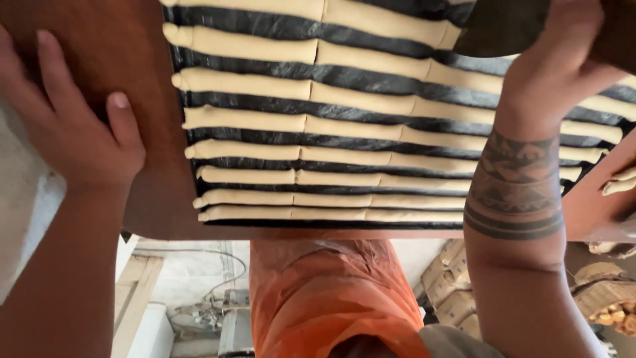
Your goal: Arranging long rolled dough strips on a baking sheet and cutting them into smaller pieces using a bench scraper.
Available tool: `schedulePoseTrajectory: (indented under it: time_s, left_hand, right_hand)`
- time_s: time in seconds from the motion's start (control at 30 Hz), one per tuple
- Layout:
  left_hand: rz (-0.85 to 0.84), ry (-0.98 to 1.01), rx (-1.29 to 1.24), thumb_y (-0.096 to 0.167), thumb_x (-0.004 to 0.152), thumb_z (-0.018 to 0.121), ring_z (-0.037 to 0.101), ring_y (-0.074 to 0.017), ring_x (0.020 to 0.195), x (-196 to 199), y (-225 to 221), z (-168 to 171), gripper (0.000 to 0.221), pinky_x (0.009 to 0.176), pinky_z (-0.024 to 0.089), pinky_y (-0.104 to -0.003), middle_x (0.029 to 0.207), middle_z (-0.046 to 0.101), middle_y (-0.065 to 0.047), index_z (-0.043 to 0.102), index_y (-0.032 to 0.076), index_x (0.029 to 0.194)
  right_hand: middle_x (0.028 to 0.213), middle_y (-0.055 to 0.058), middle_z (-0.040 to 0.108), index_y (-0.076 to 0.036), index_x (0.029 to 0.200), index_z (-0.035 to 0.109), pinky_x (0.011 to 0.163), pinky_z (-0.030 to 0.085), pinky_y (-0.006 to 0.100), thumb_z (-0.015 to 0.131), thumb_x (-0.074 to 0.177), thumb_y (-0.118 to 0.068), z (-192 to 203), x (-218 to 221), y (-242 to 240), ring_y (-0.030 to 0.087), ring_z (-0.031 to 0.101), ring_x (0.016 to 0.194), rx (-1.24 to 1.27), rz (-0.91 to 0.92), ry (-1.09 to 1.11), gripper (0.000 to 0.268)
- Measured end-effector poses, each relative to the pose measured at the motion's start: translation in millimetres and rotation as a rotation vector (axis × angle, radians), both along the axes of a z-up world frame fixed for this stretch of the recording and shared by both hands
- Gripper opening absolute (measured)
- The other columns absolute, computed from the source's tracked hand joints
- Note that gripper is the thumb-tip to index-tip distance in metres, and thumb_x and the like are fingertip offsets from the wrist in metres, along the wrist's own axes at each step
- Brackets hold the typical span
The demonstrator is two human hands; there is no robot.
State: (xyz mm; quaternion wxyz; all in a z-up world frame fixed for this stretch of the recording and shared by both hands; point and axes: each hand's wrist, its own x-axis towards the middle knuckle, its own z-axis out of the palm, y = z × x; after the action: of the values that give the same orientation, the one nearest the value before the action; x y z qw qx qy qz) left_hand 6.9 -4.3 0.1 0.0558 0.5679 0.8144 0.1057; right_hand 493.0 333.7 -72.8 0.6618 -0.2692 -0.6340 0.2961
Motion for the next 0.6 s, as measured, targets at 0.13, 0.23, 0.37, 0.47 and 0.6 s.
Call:
schedulePoseTrajectory:
  time_s: [0.13,0.23,0.37,0.47,0.6]
  left_hand:
    - [-0.041,-0.040,0.035,0.033,0.122,0.045,0.031,-0.0475,0.162,-1,2,1,0.059,0.134,0.050,-0.068,0.170,0.015,-0.021,0.038,-0.005,0.167]
    - [-0.034,-0.032,0.039,0.034,0.122,0.044,0.032,-0.0477,0.161,-1,3,1,0.059,0.134,0.050,-0.069,0.169,0.016,-0.021,0.038,-0.003,0.168]
    - [-0.038,-0.018,0.045,0.034,0.121,0.044,0.033,-0.0472,0.161,-2,2,-1,0.060,0.135,0.051,-0.068,0.169,0.016,-0.022,0.038,-0.004,0.167]
    - [-0.039,-0.018,0.048,0.035,0.122,0.043,0.030,-0.0452,0.161,-1,3,-1,0.059,0.135,0.051,-0.067,0.170,0.016,-0.020,0.038,-0.003,0.167]
    - [-0.057,-0.053,0.070,0.034,0.121,0.045,0.031,-0.0500,0.158,1,7,7,0.061,0.132,0.044,-0.068,0.166,0.017,-0.025,0.040,-0.007,0.164]
  right_hand:
    - [0.118,0.032,0.057,0.004,0.132,0.053,0.082,0.040,0.062,0.060,0.105,0.032,8,-27,7,0.042,0.050,0.103,-0.099,0.101,-0.120,0.040]
    - [0.119,0.033,0.060,0.002,0.132,0.053,0.084,0.043,0.061,0.061,0.107,0.027,4,-30,12,0.043,0.053,0.103,-0.098,0.081,-0.166,0.036]
    - [0.120,0.025,0.063,0.003,0.126,0.055,0.099,0.050,0.049,0.060,0.106,0.013,22,-56,6,0.037,0.059,0.107,-0.234,-0.113,-0.397,0.023]
    - [0.112,0.027,0.066,0.008,0.116,0.059,0.090,0.053,0.052,0.065,0.099,0.017,15,-34,6,0.038,0.061,0.099,-0.199,-0.162,-0.309,0.020]
    - [0.101,0.030,0.072,0.015,0.102,0.067,0.076,0.058,0.057,0.072,0.089,0.023,10,12,16,0.040,0.065,0.088,-0.114,-0.250,-0.160,0.017]
